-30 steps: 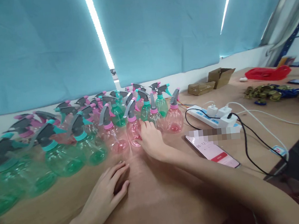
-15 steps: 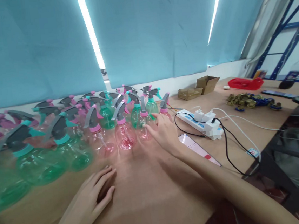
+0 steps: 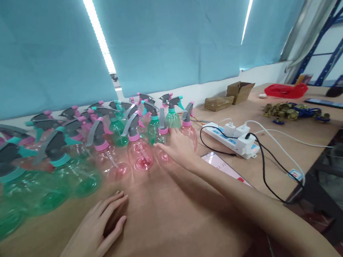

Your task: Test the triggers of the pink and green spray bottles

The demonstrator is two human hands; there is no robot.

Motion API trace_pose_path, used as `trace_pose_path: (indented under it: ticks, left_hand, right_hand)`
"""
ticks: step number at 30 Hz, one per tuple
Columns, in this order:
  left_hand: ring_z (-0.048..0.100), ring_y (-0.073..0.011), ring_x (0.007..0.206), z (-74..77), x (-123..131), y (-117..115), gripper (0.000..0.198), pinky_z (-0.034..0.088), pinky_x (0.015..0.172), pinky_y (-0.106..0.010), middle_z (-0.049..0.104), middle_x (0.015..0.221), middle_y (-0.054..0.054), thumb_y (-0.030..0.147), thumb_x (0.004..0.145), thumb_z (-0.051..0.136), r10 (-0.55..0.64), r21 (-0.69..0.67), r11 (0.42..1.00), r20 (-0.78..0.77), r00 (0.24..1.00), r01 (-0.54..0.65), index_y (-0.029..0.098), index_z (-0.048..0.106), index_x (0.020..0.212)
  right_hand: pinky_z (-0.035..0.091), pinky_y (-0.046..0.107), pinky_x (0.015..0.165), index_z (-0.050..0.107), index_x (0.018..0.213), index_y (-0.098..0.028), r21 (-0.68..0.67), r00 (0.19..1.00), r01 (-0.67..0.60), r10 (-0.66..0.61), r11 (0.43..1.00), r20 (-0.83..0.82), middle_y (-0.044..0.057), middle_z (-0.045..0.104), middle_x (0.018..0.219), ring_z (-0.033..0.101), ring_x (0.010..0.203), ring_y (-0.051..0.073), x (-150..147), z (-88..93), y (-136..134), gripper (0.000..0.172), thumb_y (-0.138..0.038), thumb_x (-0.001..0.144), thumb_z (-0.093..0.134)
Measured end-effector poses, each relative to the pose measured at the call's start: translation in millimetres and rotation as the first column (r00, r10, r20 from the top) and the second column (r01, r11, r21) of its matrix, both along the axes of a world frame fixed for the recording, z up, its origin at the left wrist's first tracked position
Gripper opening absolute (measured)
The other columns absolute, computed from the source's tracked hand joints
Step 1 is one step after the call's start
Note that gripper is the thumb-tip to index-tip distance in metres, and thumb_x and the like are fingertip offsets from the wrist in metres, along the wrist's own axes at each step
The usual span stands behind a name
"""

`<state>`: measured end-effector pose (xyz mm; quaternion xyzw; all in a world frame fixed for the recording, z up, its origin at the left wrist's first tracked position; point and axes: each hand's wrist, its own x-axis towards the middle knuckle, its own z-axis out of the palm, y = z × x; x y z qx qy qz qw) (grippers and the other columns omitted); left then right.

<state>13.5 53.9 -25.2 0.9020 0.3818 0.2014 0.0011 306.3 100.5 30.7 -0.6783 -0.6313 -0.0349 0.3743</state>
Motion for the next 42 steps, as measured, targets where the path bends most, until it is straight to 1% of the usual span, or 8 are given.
trace_pose_path:
  ticks: [8, 13, 18, 22, 29, 32, 38, 42]
  left_hand:
    - [0.066, -0.0280, 0.108, 1.1, -1, 1, 0.029, 0.055, 0.091, -0.045, 0.067, 0.121, -0.005, 0.040, 0.092, 0.051, 0.013, -0.039, 0.999, 0.129, 0.992, -0.008, 0.029, 0.058, 0.118]
    - [0.065, -0.0277, 0.111, 22.9, 9, -8, 0.034, 0.055, 0.091, -0.045, 0.065, 0.125, -0.005, 0.043, 0.092, 0.052, 0.038, -0.181, 0.984, 0.241, 0.970, 0.006, 0.031, 0.053, 0.123]
    - [0.061, -0.0319, 0.118, 54.6, 11, -20, 0.053, 0.052, 0.097, -0.051, 0.059, 0.135, -0.007, 0.045, 0.083, 0.062, 0.073, -0.209, 0.978, 0.451, 0.890, 0.026, 0.031, 0.047, 0.132]
    - [0.067, -0.0306, 0.104, 75.1, 6, -23, 0.059, 0.058, 0.086, -0.045, 0.067, 0.117, -0.004, 0.041, 0.076, 0.070, 0.134, -0.246, 0.969, 0.532, 0.836, 0.001, 0.030, 0.049, 0.130]
    - [0.065, -0.0252, 0.103, 89.5, -6, -28, 0.038, 0.056, 0.084, -0.037, 0.069, 0.106, -0.003, 0.035, 0.085, 0.064, 0.182, -0.305, 0.952, 0.637, 0.749, 0.029, 0.024, 0.058, 0.121]
    - [0.063, -0.0220, 0.107, 92.6, -9, -30, 0.034, 0.051, 0.093, -0.036, 0.067, 0.110, -0.002, 0.030, 0.086, 0.059, 0.170, -0.279, 0.959, 0.680, 0.713, 0.038, 0.023, 0.059, 0.119]
    - [0.060, -0.0185, 0.080, 93.0, -13, -27, 0.015, 0.050, 0.072, -0.031, 0.059, 0.075, 0.002, 0.022, 0.079, 0.053, 0.172, -0.306, 0.950, 0.690, 0.703, 0.067, 0.019, 0.061, 0.091]
    - [0.047, -0.0116, 0.060, 89.1, -14, -24, 0.010, 0.042, 0.058, -0.024, 0.049, 0.067, 0.005, 0.017, 0.076, 0.049, 0.147, -0.274, 0.959, 0.687, 0.712, 0.066, 0.021, 0.057, 0.081]
  right_hand:
    - [0.049, 0.044, 0.078, 0.055, 0.097, -0.021, 0.159, 0.993, -0.068, 0.051, 0.985, 0.105, 0.012, 0.063, 0.099, 0.060, 0.094, 0.031, -6, -14.3, -58, 0.041, -0.060, 0.084, 0.058]
    - [0.051, 0.041, 0.075, 0.054, 0.098, -0.021, 0.068, 0.968, -0.219, 0.226, 0.973, -0.106, 0.009, 0.063, 0.093, 0.061, 0.086, 0.026, -36, -12.7, -88, 0.045, -0.060, 0.079, 0.065]
    - [0.055, 0.038, 0.073, 0.052, 0.111, -0.023, 0.029, 0.806, -0.482, 0.456, 0.876, -0.377, 0.007, 0.066, 0.101, 0.066, 0.087, 0.024, -86, -16.3, -96, 0.048, -0.047, 0.074, 0.072]
    - [0.055, 0.031, 0.065, 0.053, 0.112, -0.024, 0.091, 0.628, -0.695, 0.664, 0.713, -0.406, 0.002, 0.067, 0.095, 0.066, 0.077, 0.018, -130, -20.1, -95, 0.044, -0.044, 0.076, 0.070]
    - [0.052, 0.047, 0.082, 0.054, 0.114, -0.017, 0.077, 0.770, -0.602, 0.604, 0.795, -0.205, 0.012, 0.063, 0.104, 0.062, 0.093, 0.029, -177, -30.6, -96, 0.069, -0.068, 0.069, 0.068]
    - [0.051, 0.049, 0.085, 0.051, 0.120, -0.015, 0.094, 0.752, -0.617, 0.621, 0.781, -0.220, 0.014, 0.063, 0.110, 0.061, 0.099, 0.031, -179, -35.4, -94, 0.076, -0.068, 0.069, 0.069]
    - [0.045, 0.047, 0.100, 0.046, 0.130, -0.017, 0.031, 0.560, -0.823, 0.820, 0.567, -0.120, 0.014, 0.060, 0.125, 0.056, 0.116, 0.027, -141, -36.4, -79, 0.059, -0.060, 0.090, 0.052]
    - [0.047, 0.047, 0.101, 0.055, 0.122, -0.019, -0.105, 0.678, -0.735, 0.731, 0.670, -0.082, 0.013, 0.061, 0.127, 0.057, 0.118, 0.026, -108, -48.4, -68, 0.039, -0.048, 0.096, 0.048]
